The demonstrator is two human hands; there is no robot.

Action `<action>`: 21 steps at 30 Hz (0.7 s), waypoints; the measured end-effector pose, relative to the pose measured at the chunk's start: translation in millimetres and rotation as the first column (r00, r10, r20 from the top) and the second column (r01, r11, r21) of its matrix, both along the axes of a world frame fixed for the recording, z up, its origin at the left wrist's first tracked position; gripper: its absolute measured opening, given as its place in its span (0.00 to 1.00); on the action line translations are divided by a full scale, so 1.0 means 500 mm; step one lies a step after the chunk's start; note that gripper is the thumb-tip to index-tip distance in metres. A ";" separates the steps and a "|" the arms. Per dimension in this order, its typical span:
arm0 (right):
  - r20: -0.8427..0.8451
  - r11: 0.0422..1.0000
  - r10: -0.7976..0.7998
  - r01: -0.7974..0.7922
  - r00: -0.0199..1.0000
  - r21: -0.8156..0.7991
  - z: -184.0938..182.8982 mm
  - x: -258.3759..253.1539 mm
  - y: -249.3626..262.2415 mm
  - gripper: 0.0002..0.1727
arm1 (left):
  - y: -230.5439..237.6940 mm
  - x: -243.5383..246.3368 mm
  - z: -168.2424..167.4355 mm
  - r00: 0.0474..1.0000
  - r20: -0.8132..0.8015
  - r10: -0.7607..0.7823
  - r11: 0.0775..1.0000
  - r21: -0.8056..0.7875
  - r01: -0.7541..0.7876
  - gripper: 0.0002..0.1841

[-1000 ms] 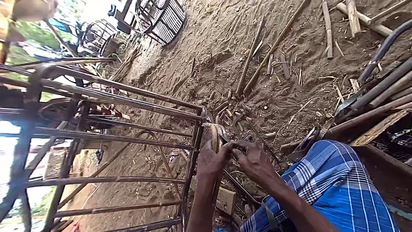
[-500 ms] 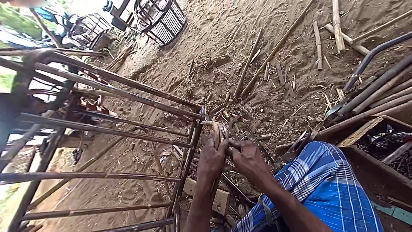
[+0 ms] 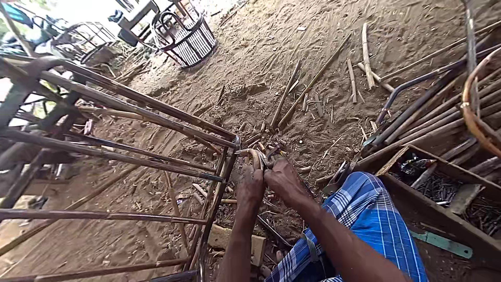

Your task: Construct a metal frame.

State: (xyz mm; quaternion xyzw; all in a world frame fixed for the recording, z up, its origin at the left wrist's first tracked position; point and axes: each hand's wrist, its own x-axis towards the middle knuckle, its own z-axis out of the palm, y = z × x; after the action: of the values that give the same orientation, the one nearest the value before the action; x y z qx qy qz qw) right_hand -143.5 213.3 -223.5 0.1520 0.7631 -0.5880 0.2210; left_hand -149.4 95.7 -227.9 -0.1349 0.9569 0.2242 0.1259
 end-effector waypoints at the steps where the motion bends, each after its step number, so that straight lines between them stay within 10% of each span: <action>1: 0.002 1.000 0.002 -0.002 1.000 0.016 0.010 0.005 -0.003 0.17 | -0.001 0.002 0.000 1.000 0.005 0.003 1.000 0.017 -0.003 0.22; 21: -0.116 0.968 0.149 -0.120 0.982 0.221 0.030 -0.005 -0.014 0.22 | -0.034 -0.007 -0.022 0.994 0.039 -0.105 0.992 0.072 0.102 0.23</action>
State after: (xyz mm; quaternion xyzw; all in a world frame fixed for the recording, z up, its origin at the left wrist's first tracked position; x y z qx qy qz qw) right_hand -146.1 206.2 -208.3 0.0835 0.8430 -0.4954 0.1922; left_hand -152.8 78.6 -239.1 -0.0852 0.9513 0.2480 0.1623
